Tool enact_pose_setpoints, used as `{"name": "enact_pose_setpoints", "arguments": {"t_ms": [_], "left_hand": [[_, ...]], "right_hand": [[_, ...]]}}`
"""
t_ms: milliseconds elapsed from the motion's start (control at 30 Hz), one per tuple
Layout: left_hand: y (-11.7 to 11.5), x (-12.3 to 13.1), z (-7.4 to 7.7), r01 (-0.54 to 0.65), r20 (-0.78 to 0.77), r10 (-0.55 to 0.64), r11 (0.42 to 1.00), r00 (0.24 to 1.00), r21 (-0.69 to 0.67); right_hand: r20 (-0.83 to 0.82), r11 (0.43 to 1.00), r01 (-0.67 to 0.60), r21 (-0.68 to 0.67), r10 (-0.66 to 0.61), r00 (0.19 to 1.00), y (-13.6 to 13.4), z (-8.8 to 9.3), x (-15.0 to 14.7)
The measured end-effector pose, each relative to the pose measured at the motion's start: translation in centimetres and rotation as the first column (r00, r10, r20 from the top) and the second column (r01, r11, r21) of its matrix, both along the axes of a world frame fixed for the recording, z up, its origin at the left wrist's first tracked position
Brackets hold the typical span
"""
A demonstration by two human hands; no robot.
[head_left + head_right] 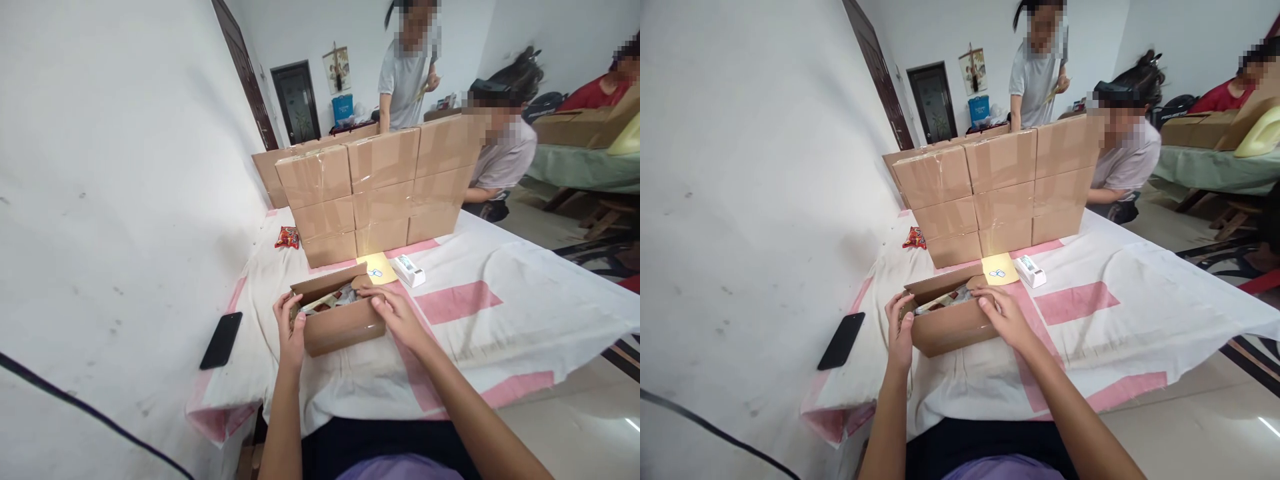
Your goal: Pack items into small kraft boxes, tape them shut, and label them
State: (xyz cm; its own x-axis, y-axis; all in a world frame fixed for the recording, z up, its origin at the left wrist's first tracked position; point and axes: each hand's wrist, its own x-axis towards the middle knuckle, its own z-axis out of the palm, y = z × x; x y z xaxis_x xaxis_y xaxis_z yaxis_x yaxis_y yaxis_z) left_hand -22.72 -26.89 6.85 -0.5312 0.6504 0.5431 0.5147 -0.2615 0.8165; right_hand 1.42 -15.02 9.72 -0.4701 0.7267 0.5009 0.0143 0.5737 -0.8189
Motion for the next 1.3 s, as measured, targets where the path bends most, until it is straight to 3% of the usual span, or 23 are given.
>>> {"name": "enact_pose_setpoints", "arguments": {"t_ms": [100,300,500,633,700,900,1067,1133,1200,1233,1300], "left_hand": [[0.1,-0.4,0.0,0.020,-0.049,-0.020,1.000,0.999,0.007],[-0.4,-1.4,-1.1,0.102,-0.091,-0.102,0.995,0.991,-0.010],[-0.8,-0.8,-1.9,0.180,0.001,-0.181,0.980,0.983,-0.086],[-0.1,-0.2,-1.9,0.107,0.056,-0.101,0.987,0.993,-0.118],[0.3,-0.3,-1.7,0.056,0.035,-0.051,0.989,0.998,-0.138],[-0.1,-1.1,-0.1,-0.039,-0.200,-0.005,0.976,0.980,-0.213],[-1.3,1.3,3.3,-0.074,-0.429,-0.096,0.929,0.898,-0.362],[-1.2,2.6,4.1,-0.195,-0.588,-0.106,0.883,0.802,-0.426],[-0.9,3.5,4.0,-0.322,-0.728,-0.128,0.836,0.673,-0.444],[-0.7,3.7,3.7,-0.358,-0.772,-0.141,0.824,0.619,-0.438],[-0.6,3.7,2.9,-0.369,-0.810,-0.158,0.829,0.564,-0.419]], "right_hand": [[0.023,0.996,0.024,-0.082,-0.022,1.000,-0.3,-1.4,-0.8],[-0.018,0.988,0.022,-0.156,-0.025,1.000,-0.3,-0.9,-0.9],[-0.042,0.982,-0.040,-0.187,0.033,0.999,-0.4,-1.0,-1.2],[-0.007,0.988,0.048,-0.144,-0.050,0.999,0.6,-1.9,-1.5],[0.019,0.988,0.031,-0.149,-0.028,0.999,1.4,-2.1,-1.6],[-0.070,0.998,0.066,0.012,-0.066,0.995,2.4,-1.5,-2.5],[-0.074,0.999,0.042,-0.016,-0.043,0.996,3.9,-1.6,-0.7],[-0.080,0.982,0.159,-0.104,-0.167,0.983,6.5,-1.4,1.6],[0.036,0.883,0.416,-0.218,-0.418,0.908,10.1,-1.2,4.2],[0.213,0.812,0.515,-0.274,-0.471,0.856,12.0,-1.1,5.4],[0.404,0.745,0.575,-0.339,-0.437,0.804,15.7,-1.0,7.2]]}}
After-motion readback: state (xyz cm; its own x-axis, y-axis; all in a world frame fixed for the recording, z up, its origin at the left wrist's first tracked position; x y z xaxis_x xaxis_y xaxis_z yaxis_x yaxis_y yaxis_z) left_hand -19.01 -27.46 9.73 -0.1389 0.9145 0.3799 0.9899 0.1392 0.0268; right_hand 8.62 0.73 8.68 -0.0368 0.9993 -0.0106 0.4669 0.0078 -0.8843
